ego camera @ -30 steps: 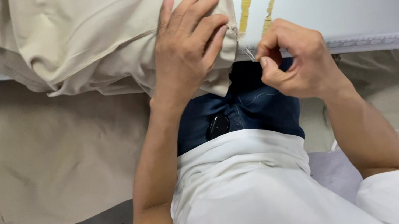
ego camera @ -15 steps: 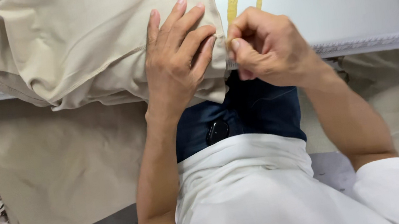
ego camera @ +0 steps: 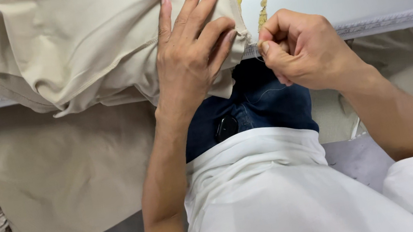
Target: The person uses a small pair of scissors to trim loose threads and excess fabric from the edges of beige cloth pieces. They repeatedly pick up a piece, cut along the seams, and place it back on the pile.
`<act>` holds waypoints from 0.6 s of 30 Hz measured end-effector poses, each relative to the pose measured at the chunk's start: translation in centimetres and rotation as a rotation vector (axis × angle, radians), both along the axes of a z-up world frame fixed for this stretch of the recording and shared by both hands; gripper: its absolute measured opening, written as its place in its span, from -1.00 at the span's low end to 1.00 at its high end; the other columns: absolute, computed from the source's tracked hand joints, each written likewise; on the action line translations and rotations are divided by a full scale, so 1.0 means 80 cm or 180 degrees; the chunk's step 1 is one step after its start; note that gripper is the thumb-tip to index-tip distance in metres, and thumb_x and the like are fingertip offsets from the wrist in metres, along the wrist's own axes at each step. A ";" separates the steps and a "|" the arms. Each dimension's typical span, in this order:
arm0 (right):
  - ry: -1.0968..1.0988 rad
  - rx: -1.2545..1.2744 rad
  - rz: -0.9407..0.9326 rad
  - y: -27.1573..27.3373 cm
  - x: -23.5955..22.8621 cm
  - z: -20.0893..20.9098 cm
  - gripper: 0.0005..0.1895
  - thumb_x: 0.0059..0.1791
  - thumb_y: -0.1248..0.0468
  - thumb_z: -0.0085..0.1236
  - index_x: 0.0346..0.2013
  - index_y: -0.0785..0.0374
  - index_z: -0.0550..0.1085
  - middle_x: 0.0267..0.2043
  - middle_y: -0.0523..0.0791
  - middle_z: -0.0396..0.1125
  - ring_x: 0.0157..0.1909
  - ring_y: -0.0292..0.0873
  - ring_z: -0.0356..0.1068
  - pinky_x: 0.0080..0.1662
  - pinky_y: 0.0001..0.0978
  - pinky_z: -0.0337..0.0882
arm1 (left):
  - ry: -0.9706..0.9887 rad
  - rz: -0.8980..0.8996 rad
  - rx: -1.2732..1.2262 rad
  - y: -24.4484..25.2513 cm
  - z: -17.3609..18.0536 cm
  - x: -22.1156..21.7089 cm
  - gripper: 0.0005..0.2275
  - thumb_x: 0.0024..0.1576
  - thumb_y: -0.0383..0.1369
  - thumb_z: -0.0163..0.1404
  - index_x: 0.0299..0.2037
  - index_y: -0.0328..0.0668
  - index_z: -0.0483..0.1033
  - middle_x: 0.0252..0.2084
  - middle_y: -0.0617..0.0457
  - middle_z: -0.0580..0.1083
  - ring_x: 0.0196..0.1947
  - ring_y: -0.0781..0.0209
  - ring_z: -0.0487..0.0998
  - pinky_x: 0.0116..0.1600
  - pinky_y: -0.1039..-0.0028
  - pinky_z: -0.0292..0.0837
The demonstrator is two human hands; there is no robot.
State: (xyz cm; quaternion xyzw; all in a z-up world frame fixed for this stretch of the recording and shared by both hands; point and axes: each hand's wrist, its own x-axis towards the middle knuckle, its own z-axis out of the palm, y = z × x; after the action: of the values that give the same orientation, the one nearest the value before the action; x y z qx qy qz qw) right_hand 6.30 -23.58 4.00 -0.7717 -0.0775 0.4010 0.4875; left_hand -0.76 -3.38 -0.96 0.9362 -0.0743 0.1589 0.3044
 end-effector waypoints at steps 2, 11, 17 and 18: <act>0.0082 0.0009 0.0048 0.001 -0.001 0.005 -0.90 0.10 0.41 -0.05 -0.31 0.26 0.31 -0.62 -0.14 0.21 -0.69 -0.29 0.26 -0.57 -0.53 0.25 | 0.0100 0.0037 -0.0090 -0.001 0.003 0.000 -0.96 0.37 -0.37 0.13 -0.13 -0.08 0.58 0.33 -0.02 0.40 0.41 -0.03 0.34 0.52 -0.03 0.01; 0.0853 -0.0015 0.0195 -0.053 -0.038 0.009 -0.85 0.06 0.29 0.09 -0.38 0.28 0.46 -0.81 -0.07 0.32 -0.81 -0.27 0.23 -0.68 -0.49 0.17 | 0.0158 0.0059 -0.0021 -0.004 0.001 -0.003 -0.91 0.38 -0.32 0.09 0.01 -0.06 0.58 0.38 -0.05 0.34 0.44 -0.06 0.30 0.55 -0.04 -0.03; 0.1619 -0.0048 -0.0187 -0.167 -0.122 -0.011 -0.86 -0.01 0.43 0.17 -0.21 0.46 0.59 -0.61 0.04 0.49 -0.69 -0.11 0.47 -0.61 -0.34 0.48 | 0.0423 -0.0079 -0.0256 0.001 0.006 -0.006 -0.82 0.31 -0.29 0.18 0.08 -0.03 0.58 0.43 -0.05 0.28 0.50 -0.11 0.22 0.56 -0.20 -0.06; 0.1605 -0.0004 -0.0199 -0.167 -0.124 -0.003 -0.86 -0.01 0.43 0.17 -0.21 0.46 0.59 -0.61 0.04 0.49 -0.69 -0.11 0.47 -0.61 -0.34 0.48 | 0.0410 -0.0099 -0.0215 0.001 0.011 -0.008 -0.82 0.31 -0.29 0.18 0.08 -0.03 0.58 0.43 -0.05 0.28 0.50 -0.11 0.22 0.56 -0.20 -0.06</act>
State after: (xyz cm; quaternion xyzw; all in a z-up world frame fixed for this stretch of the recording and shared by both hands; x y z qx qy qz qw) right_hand -3.61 -36.91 3.80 -0.6495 0.0707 0.5656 0.5032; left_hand -1.37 -3.26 -0.10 0.9324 -0.0637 0.0960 0.3425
